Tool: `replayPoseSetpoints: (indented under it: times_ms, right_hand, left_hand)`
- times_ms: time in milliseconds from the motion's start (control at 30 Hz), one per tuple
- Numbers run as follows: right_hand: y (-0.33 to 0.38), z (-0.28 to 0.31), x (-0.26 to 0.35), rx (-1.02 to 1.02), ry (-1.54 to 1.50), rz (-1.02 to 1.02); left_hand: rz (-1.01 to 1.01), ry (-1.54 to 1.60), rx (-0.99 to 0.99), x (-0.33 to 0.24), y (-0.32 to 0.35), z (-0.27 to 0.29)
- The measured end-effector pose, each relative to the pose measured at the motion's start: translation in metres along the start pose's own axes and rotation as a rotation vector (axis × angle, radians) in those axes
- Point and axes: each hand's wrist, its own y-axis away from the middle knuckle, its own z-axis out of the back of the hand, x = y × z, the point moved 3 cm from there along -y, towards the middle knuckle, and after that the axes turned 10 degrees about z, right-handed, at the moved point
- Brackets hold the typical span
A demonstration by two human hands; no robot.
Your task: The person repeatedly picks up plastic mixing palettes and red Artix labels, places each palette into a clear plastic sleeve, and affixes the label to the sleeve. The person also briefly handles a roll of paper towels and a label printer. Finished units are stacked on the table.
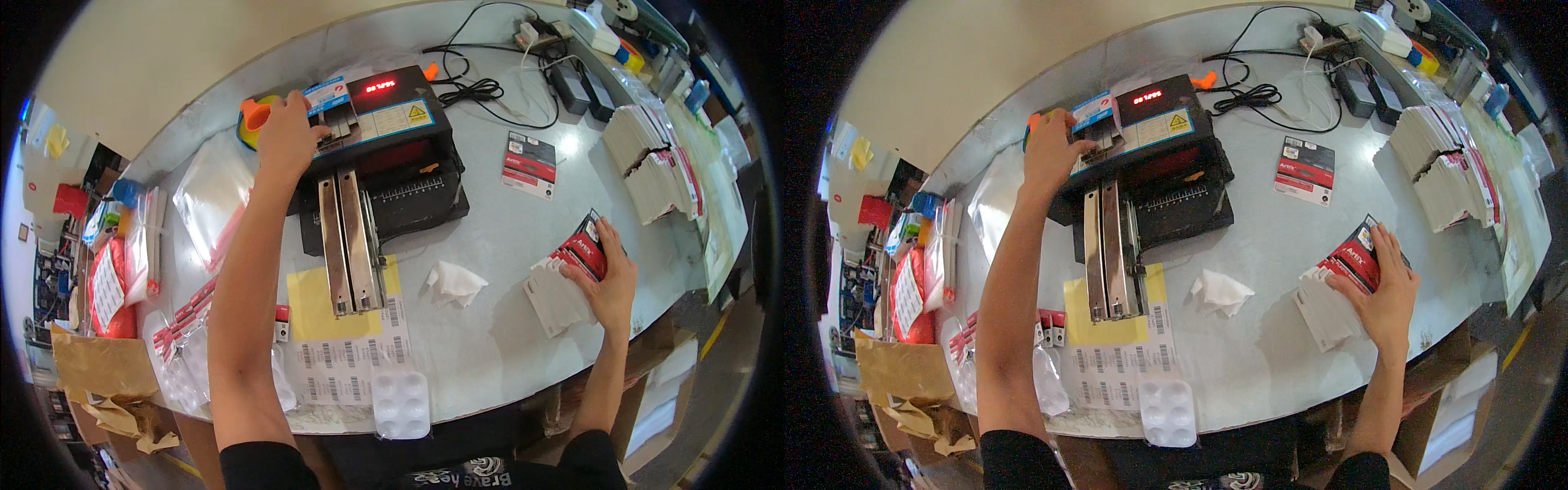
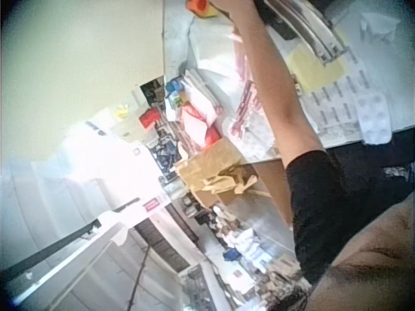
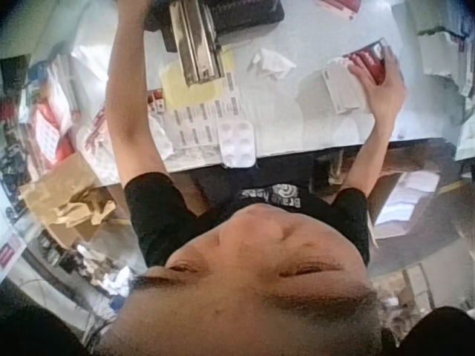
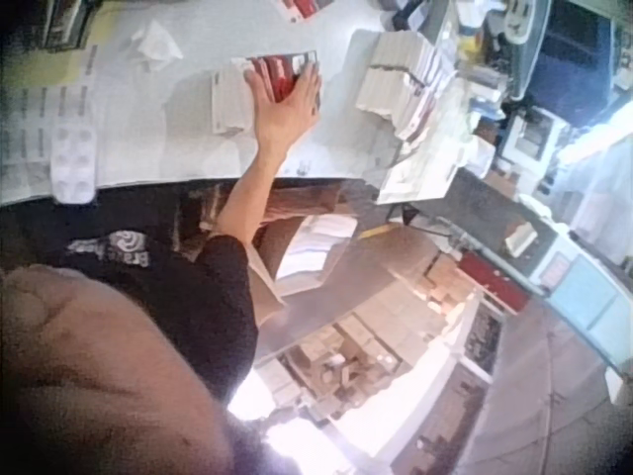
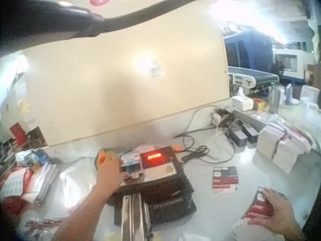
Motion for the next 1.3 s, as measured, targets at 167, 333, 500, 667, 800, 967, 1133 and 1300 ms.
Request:
replayPoseSetpoints:
  times_ms: [167,333,500,667,800,967,1133,1300]
  right_hand:
    - [-0.001,0.0,0.0,0.013,-0.003,-0.016]
    - [-0.001,0.0,0.002,0.011,-0.007,-0.018]
    - [0.0,0.0,0.002,0.007,-0.034,-0.032]
    - [0.0,-0.001,0.001,-0.002,-0.007,-0.017]
    - [0.001,-0.001,0.001,-0.014,0.011,-0.003]
    - [0.001,0.0,0.002,-0.002,0.045,0.01]
    - [0.0,-0.001,0.001,-0.019,0.025,0.018]
    - [0.002,-0.001,-0.001,0.003,0.028,0.001]
  left_hand:
    - [-0.291,-0.085,0.039,-0.007,0.001,0.009]
    - [-0.323,-0.315,0.326,-0.003,-0.024,0.001]
    - [-0.37,0.037,0.608,0.003,-0.052,-0.003]
    - [-0.469,-0.107,0.556,0.002,-0.061,-0.002]
    - [-0.493,-0.171,0.491,-0.003,-0.054,-0.005]
    - [-0.577,-0.191,0.542,-0.015,-0.052,-0.01]
    - [-0.464,-0.277,0.657,-0.016,-0.064,0.0]
    - [-0.571,-0.186,0.479,-0.011,-0.051,0.006]
